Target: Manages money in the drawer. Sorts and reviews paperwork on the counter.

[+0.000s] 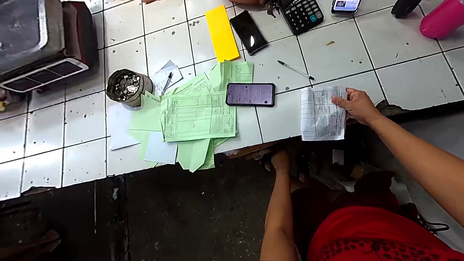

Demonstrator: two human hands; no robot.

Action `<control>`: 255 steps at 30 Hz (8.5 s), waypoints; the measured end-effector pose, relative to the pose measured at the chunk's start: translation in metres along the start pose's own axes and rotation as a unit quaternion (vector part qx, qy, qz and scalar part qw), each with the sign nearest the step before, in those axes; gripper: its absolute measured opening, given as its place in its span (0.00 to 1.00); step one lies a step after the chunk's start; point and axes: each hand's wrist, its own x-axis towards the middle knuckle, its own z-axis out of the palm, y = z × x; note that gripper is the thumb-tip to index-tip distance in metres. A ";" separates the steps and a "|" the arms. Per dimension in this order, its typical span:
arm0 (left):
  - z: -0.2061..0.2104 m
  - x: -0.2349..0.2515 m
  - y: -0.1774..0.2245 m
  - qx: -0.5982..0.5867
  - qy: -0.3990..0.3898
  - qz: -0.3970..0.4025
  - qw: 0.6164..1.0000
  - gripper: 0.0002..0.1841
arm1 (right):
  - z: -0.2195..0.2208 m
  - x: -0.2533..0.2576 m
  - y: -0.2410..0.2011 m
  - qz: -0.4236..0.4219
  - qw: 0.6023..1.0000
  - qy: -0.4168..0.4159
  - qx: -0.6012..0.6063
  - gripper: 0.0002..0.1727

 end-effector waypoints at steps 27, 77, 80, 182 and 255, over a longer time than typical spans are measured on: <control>0.032 -0.063 -0.004 -0.437 -0.009 0.084 0.896 0.47 | 0.065 -0.104 0.070 0.307 0.930 -0.176 0.100 0.13; 0.030 -0.059 -0.036 -0.681 -0.247 -0.025 0.689 0.11 | 0.039 -0.126 0.102 0.284 0.907 -0.285 0.126 0.17; 0.023 -0.055 -0.038 -0.675 -0.250 -0.015 0.694 0.12 | 0.035 -0.123 0.106 0.280 0.909 -0.294 0.097 0.16; 0.067 -0.021 0.092 -0.702 -0.205 -0.232 0.641 0.19 | 0.017 -0.129 0.174 0.060 0.836 -0.293 -0.460 0.28; 0.059 -0.021 0.070 -0.088 -0.247 0.243 0.934 0.30 | 0.031 -0.057 0.140 0.098 0.951 -0.154 -0.249 0.15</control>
